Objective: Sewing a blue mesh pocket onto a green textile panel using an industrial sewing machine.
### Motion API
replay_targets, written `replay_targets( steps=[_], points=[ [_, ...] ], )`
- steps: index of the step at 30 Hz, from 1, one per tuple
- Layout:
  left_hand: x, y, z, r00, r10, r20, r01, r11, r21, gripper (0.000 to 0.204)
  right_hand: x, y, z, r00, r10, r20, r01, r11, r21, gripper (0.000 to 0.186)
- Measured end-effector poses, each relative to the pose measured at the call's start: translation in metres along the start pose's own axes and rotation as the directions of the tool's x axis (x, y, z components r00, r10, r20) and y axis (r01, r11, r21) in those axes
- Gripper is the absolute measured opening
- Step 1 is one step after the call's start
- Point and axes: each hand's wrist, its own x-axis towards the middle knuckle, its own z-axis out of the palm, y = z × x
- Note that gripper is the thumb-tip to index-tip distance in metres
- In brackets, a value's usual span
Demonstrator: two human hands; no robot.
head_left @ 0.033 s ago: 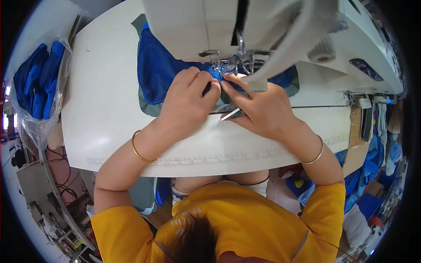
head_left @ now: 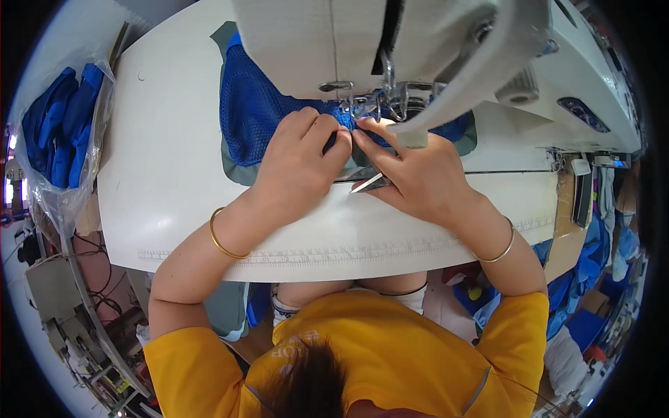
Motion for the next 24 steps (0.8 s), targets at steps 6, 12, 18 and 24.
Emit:
replay_targets(
  steps=[6, 12, 18, 24],
  points=[
    [-0.001, 0.000, 0.001, 0.999, -0.025, -0.019, 0.025, 1.000, -0.010, 0.022, -0.001, 0.003, 0.000, 0.995, 0.033, 0.099, -0.026, 0.997, -0.076, 0.067],
    [0.000, -0.004, 0.004, 0.999, -0.018, -0.032, 0.017, 1.000, -0.019, 0.019, 0.003, 0.005, 0.003, 0.992, -0.046, -0.118, 0.046, 0.999, -0.003, 0.056],
    [0.000, -0.005, 0.005, 0.999, -0.023, -0.025, 0.023, 1.000, -0.003, 0.019, 0.004, 0.008, 0.006, 0.998, 0.007, -0.068, -0.014, 0.995, -0.102, 0.059],
    [0.003, -0.004, 0.007, 0.998, -0.064, -0.007, 0.065, 0.998, 0.004, 0.021, 0.006, 0.008, 0.013, 0.980, -0.035, -0.198, 0.023, 0.998, -0.066, 0.022]
  ],
)
